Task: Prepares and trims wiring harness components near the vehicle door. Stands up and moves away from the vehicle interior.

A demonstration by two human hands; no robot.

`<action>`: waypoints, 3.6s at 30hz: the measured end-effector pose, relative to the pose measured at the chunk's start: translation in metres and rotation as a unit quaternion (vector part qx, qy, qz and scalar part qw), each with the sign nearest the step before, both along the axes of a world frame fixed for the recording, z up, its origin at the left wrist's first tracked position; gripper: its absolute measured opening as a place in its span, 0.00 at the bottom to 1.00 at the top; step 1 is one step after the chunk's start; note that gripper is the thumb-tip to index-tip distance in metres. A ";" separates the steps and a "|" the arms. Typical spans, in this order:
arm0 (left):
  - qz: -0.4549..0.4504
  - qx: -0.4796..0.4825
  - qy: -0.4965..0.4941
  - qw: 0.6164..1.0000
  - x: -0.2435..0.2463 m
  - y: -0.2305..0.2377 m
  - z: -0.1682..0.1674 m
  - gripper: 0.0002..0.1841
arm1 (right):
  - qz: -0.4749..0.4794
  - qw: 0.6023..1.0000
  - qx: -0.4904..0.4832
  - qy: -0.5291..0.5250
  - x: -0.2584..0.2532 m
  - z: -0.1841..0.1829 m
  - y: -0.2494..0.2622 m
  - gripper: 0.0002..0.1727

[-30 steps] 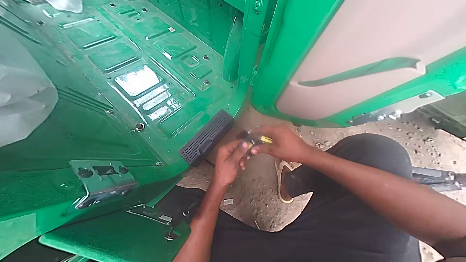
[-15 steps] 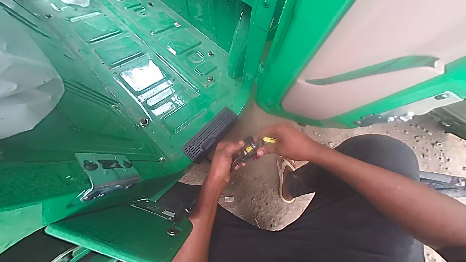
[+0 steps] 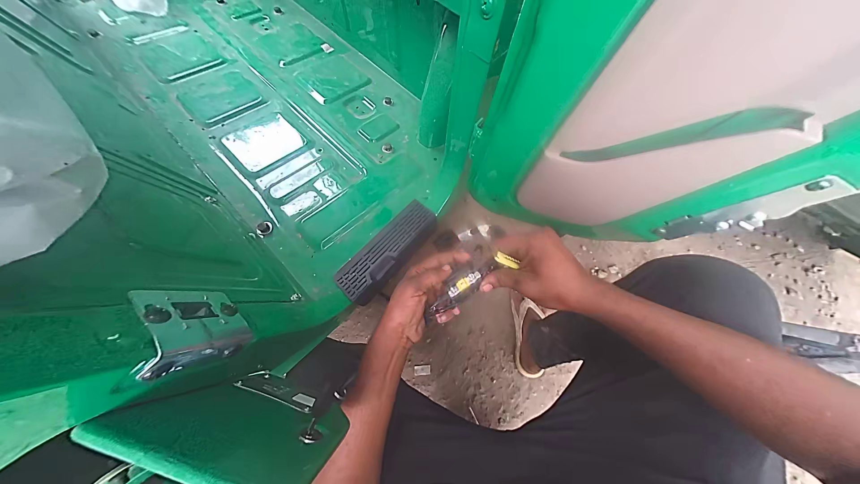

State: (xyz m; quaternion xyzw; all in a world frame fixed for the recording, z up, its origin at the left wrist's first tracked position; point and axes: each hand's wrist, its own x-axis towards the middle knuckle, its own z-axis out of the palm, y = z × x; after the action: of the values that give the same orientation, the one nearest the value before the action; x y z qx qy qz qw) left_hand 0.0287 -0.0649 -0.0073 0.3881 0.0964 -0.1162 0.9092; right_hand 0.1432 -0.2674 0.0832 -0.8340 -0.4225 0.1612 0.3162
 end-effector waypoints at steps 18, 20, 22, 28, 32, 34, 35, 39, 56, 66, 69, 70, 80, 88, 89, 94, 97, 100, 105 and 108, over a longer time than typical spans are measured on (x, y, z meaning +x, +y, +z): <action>0.075 0.471 -0.189 0.858 -0.003 -0.035 -0.011 0.38 | -0.015 0.966 -0.257 -0.005 0.027 0.014 -0.012 0.17; 0.105 0.596 -0.194 0.772 -0.002 -0.047 -0.012 0.42 | -0.040 0.970 -0.237 0.024 0.030 0.012 -0.016 0.16; 0.134 0.620 -0.194 0.748 -0.001 -0.053 -0.015 0.40 | -0.052 0.973 -0.221 0.040 0.030 0.009 -0.018 0.15; 0.024 0.591 -0.129 0.796 0.005 -0.054 -0.013 0.30 | -0.041 0.993 -0.103 0.028 0.022 -0.003 -0.030 0.12; 0.013 0.524 -0.119 0.843 0.008 -0.052 -0.018 0.23 | -0.028 0.996 -0.087 -0.011 0.018 -0.004 -0.029 0.13; 0.039 0.534 -0.114 0.837 0.007 -0.053 -0.018 0.23 | -0.024 0.996 -0.081 -0.031 0.017 -0.004 -0.027 0.13; 0.052 0.547 -0.105 0.829 0.007 -0.054 -0.018 0.25 | -0.021 0.995 -0.089 -0.040 0.018 -0.004 -0.026 0.14; 0.023 0.613 -0.027 0.789 0.008 -0.046 -0.013 0.38 | -0.042 0.982 -0.185 -0.001 0.027 0.001 -0.020 0.26; -0.236 0.657 0.013 0.716 0.006 -0.070 -0.061 0.41 | 0.101 0.984 -0.127 -0.074 0.036 -0.050 0.253 0.29; -0.236 0.668 0.066 0.702 0.021 -0.051 -0.078 0.37 | 0.232 0.920 -0.315 -0.005 0.025 0.012 0.070 0.22; -0.221 0.683 0.099 0.689 0.027 -0.044 -0.080 0.36 | 0.249 0.883 -0.398 0.031 0.021 0.008 0.043 0.27; -0.220 0.687 0.111 0.684 0.026 -0.044 -0.086 0.37 | 0.259 0.862 -0.435 0.018 0.017 0.005 0.040 0.28; -0.251 0.619 0.113 0.736 -0.029 -0.086 -0.050 0.30 | 0.379 0.778 -0.500 0.036 0.017 -0.026 0.007 0.23; -0.550 0.446 0.178 0.683 -0.069 -0.175 -0.005 0.26 | 0.375 0.722 -0.579 0.054 0.043 -0.046 -0.007 0.20; -0.553 0.432 0.166 0.692 -0.066 -0.184 0.004 0.26 | 0.381 0.723 -0.573 0.063 0.043 -0.050 -0.011 0.20; -0.467 0.395 0.104 0.784 -0.057 -0.214 0.082 0.25 | 0.333 0.794 -0.495 0.114 0.013 -0.083 -0.055 0.22; -0.419 0.435 0.210 0.768 -0.073 -0.220 0.145 0.26 | 0.245 0.834 -0.479 0.122 -0.021 -0.054 -0.078 0.29; -0.382 0.441 0.283 0.761 -0.113 -0.226 0.247 0.25 | 0.182 0.869 -0.430 0.162 -0.057 0.062 -0.104 0.30; -0.375 0.487 0.230 0.755 -0.179 -0.197 0.372 0.24 | 0.089 0.994 -0.057 -0.028 -0.065 0.351 -0.126 0.13; -0.337 0.564 0.248 0.712 -0.198 -0.170 0.419 0.22 | -0.088 0.966 -0.021 -0.241 0.001 0.473 -0.148 0.26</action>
State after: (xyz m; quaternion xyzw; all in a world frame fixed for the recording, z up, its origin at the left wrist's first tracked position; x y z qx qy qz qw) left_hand -0.1690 -0.2351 0.4117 0.7930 0.2287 -0.4305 0.3654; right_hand 0.1438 -0.4153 0.5558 -0.8885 -0.4078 -0.0639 0.2005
